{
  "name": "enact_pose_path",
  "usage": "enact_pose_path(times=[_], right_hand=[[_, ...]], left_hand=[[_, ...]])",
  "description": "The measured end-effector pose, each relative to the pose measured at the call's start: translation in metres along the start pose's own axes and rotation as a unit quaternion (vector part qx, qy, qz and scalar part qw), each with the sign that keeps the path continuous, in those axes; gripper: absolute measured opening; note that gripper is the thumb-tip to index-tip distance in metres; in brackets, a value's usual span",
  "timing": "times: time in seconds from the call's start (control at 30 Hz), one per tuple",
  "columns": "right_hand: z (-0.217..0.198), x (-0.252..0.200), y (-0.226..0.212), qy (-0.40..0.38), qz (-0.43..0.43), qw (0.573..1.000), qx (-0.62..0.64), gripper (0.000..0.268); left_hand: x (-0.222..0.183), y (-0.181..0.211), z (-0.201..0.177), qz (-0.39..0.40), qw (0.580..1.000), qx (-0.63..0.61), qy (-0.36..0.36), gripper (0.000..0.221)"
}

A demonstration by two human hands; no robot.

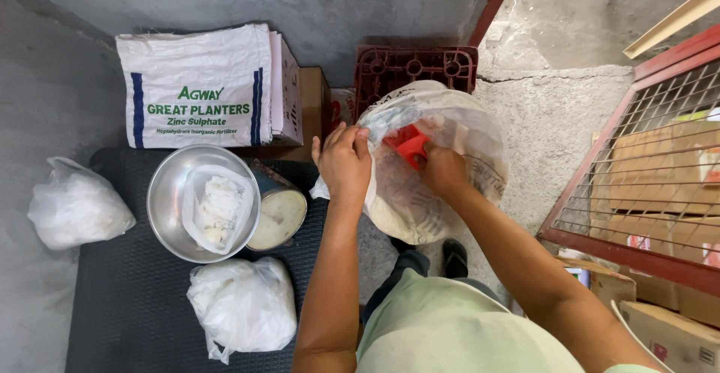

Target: The recorder weighs white powder using a scale and a scoop, then transfers it into small plastic bags.

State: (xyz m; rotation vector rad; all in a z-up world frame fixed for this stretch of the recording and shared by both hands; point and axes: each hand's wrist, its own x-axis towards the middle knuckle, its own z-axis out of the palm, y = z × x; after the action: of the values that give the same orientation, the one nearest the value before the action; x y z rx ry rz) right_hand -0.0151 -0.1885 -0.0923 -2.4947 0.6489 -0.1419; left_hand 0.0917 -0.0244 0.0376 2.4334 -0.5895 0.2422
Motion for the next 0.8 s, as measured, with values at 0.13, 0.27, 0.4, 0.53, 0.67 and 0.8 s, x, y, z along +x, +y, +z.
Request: enact_pose_path(times=[0.13,0.27,0.4,0.53,0.67,0.8], right_hand=[[-0.025,-0.016,-0.004,-0.005,-0.009,1.0,0.011,0.029],[-0.057,-0.042,-0.003,0.004,-0.018,1.0,0.024,0.03],[-0.083,-0.068,0.01,0.036,-0.072,0.996,0.036,0.029],[-0.13,-0.094,0.01,0.009,-0.092,0.994,0.049,0.029],[-0.168,-0.112,0.008,-0.033,-0.07,0.997,0.02,0.034],[-0.203,-0.126,-0.009,-0.041,-0.082,0.994,0.059,0.033]], left_hand=[[-0.006,0.001,0.0,-0.004,1.0,-0.021,-0.006,0.026],[-0.018,0.001,0.004,0.003,0.999,-0.024,0.022,0.027],[-0.035,0.007,0.001,0.019,0.997,-0.042,0.066,0.036],[-0.065,0.028,-0.011,0.032,0.99,-0.051,0.124,0.036],[-0.101,0.043,-0.027,0.038,0.982,-0.075,0.168,0.036],[-0.136,0.05,-0.047,0.021,0.976,-0.069,0.203,0.034]])
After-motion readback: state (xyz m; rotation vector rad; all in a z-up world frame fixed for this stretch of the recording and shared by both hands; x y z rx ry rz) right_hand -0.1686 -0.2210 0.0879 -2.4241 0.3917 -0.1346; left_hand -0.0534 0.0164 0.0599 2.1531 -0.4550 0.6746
